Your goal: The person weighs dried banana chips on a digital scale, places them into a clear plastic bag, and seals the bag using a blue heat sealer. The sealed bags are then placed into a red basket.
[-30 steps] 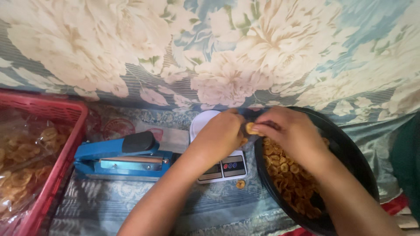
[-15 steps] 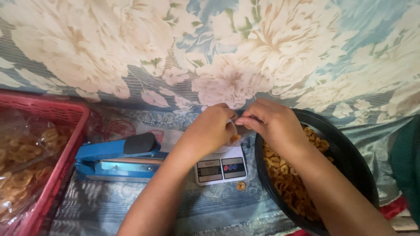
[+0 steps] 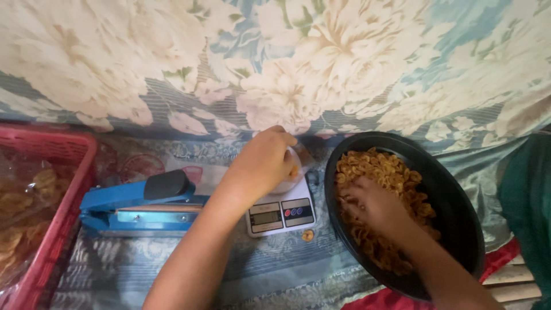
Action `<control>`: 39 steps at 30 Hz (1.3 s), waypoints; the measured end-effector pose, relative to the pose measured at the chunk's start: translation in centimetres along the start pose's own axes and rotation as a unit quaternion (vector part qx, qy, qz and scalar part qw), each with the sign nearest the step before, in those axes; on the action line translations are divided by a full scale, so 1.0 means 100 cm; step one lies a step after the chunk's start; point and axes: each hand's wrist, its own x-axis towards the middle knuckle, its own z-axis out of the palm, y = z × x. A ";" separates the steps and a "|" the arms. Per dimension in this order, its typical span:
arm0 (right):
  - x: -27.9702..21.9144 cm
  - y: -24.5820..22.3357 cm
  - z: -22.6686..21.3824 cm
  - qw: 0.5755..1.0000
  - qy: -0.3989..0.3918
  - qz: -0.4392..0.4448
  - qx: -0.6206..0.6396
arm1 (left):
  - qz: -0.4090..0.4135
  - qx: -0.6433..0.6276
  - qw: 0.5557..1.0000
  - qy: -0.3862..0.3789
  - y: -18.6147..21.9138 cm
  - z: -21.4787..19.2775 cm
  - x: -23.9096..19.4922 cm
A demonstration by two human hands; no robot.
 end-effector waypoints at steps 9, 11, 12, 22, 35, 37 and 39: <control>0.008 -0.030 -0.047 0.960 0.202 0.001 0.195 | 0.007 0.000 1.000 0.005 0.008 0.010 -0.002; 0.015 -0.056 -0.059 0.942 0.250 -0.040 0.220 | -0.007 0.013 1.000 -0.018 0.013 0.011 -0.001; 0.020 -0.069 -0.062 0.946 0.260 -0.070 0.182 | -0.014 0.020 0.999 -0.030 0.016 0.010 -0.001; 0.002 -0.039 -0.065 0.979 0.196 -0.002 0.050 | 0.016 -0.010 1.000 -0.011 0.010 0.003 -0.004; -0.089 0.137 0.054 0.980 -0.016 0.187 0.070 | -0.024 -0.003 1.000 -0.020 0.027 -0.002 -0.004; -0.079 0.127 0.048 0.956 -0.009 0.250 0.152 | -0.018 0.001 1.000 -0.023 0.028 -0.001 -0.003; -0.062 0.108 0.035 0.911 -0.005 0.314 0.265 | -0.011 0.004 1.000 -0.025 0.027 -0.001 -0.002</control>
